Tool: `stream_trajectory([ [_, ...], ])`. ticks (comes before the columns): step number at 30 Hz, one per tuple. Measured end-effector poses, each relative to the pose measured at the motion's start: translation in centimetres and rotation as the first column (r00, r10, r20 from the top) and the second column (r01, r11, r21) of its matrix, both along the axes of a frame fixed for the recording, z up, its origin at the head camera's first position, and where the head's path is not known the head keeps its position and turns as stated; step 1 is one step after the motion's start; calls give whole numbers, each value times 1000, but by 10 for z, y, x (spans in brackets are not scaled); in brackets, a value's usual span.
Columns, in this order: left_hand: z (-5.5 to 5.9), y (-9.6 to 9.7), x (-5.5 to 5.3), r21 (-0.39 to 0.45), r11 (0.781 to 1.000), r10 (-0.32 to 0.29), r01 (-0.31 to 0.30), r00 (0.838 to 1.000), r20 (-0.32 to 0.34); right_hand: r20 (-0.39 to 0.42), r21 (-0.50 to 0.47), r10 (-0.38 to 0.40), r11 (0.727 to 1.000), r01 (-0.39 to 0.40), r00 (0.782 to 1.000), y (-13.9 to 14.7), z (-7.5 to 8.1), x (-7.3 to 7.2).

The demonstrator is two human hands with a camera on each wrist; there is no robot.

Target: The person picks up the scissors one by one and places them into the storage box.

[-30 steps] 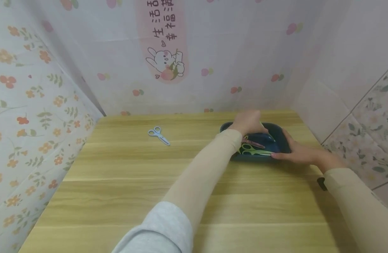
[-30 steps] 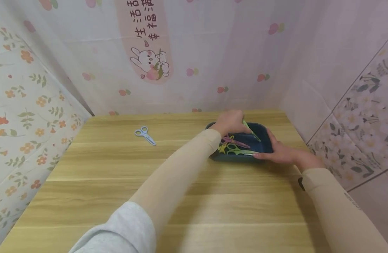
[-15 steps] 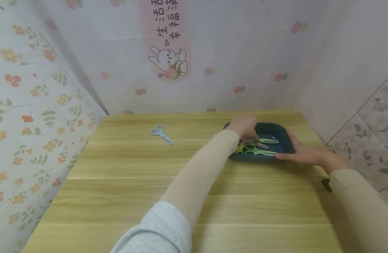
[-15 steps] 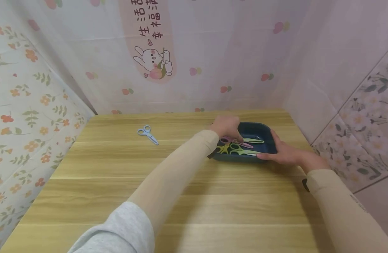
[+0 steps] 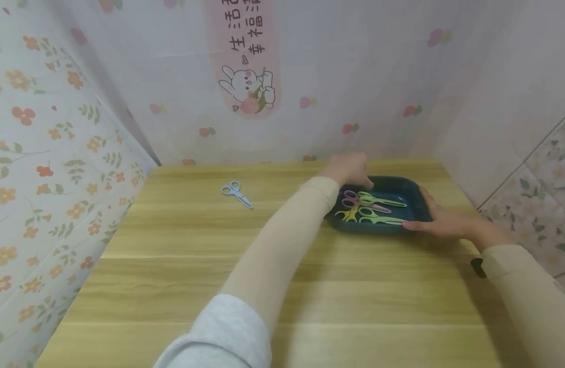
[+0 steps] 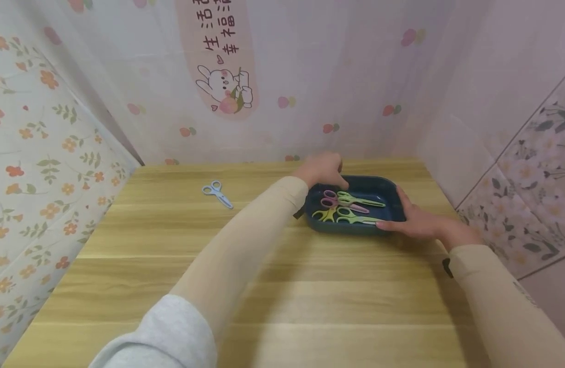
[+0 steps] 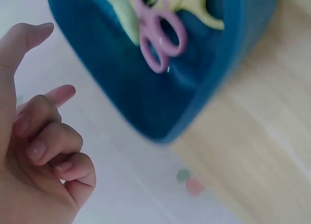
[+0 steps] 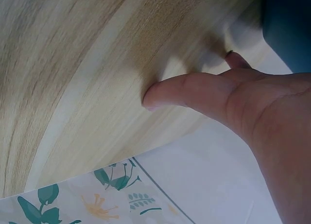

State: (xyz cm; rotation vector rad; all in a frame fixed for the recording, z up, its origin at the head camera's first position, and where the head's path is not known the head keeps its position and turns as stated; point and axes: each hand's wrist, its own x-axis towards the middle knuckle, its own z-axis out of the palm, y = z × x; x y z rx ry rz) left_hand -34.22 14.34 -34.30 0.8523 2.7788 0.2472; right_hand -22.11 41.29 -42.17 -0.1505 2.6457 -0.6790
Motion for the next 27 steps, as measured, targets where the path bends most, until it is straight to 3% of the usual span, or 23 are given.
stream_trajectory([
  [6, 27, -37, -17, 119, 992, -44, 40, 998, 35, -4, 5, 3, 1000, -3, 1000, 0, 2, -1],
  [10, 40, -73, -21, 220, 975, -28, 15, 998, 55, 1, 6, 7, 1000, -7, 1000, 0, 1, 0],
  [13, 51, -102, -21, 224, 974, 19, -34, 998, 65, 6, 11, 9, 1000, -9, 1000, 0, 2, 0],
  [18, 68, -145, -27, 156, 985, 67, -69, 998, 18, 11, -5, 12, 1000, -12, 1000, 1, 2, 1],
  [27, 77, -211, -35, 188, 967, 179, -171, 984, -26, -7, 27, 18, 999, -18, 1000, -1, 2, 3],
])
